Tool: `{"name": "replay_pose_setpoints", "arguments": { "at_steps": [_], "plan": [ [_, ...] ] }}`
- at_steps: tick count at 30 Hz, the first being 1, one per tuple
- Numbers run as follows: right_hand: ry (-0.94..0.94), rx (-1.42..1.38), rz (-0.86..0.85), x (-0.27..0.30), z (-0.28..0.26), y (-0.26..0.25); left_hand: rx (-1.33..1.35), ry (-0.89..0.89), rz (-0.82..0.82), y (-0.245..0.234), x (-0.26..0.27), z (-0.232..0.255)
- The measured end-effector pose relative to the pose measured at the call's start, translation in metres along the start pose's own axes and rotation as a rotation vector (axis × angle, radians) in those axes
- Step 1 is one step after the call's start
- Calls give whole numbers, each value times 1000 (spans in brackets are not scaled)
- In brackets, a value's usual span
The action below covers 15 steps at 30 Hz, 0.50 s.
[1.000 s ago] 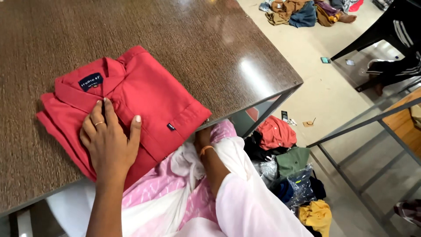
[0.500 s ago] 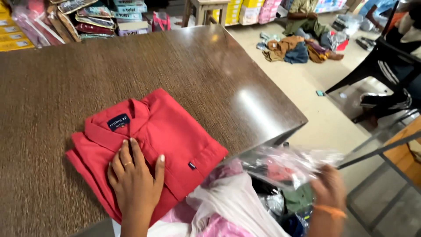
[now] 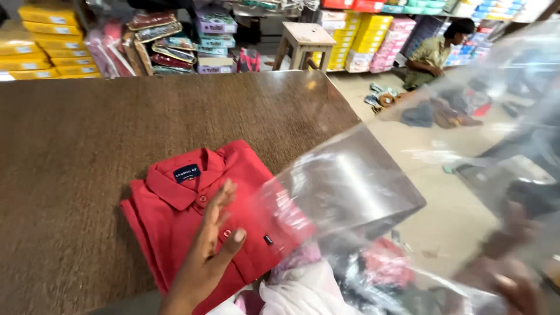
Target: The person folds a red shirt and places it into a clear plastic bag.
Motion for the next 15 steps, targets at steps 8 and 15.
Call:
{"name": "replay_pose_setpoints", "arguments": {
  "at_steps": [8,15],
  "plan": [
    [566,-378,1,-186,40,178,432,-83,350,-51,17,-61],
    [148,245,-234,-126,-1,255,265,-180,762,-112,40,-93]
  ]
}}
Point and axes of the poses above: each hand's wrist, its own x-axis away from the middle knuckle, its own y-axis out of the palm, z = x × y, the point moved 5 cm from there along -x, towards the middle knuckle, and after that the axes turned 3 degrees about z, right-handed, at the moved point
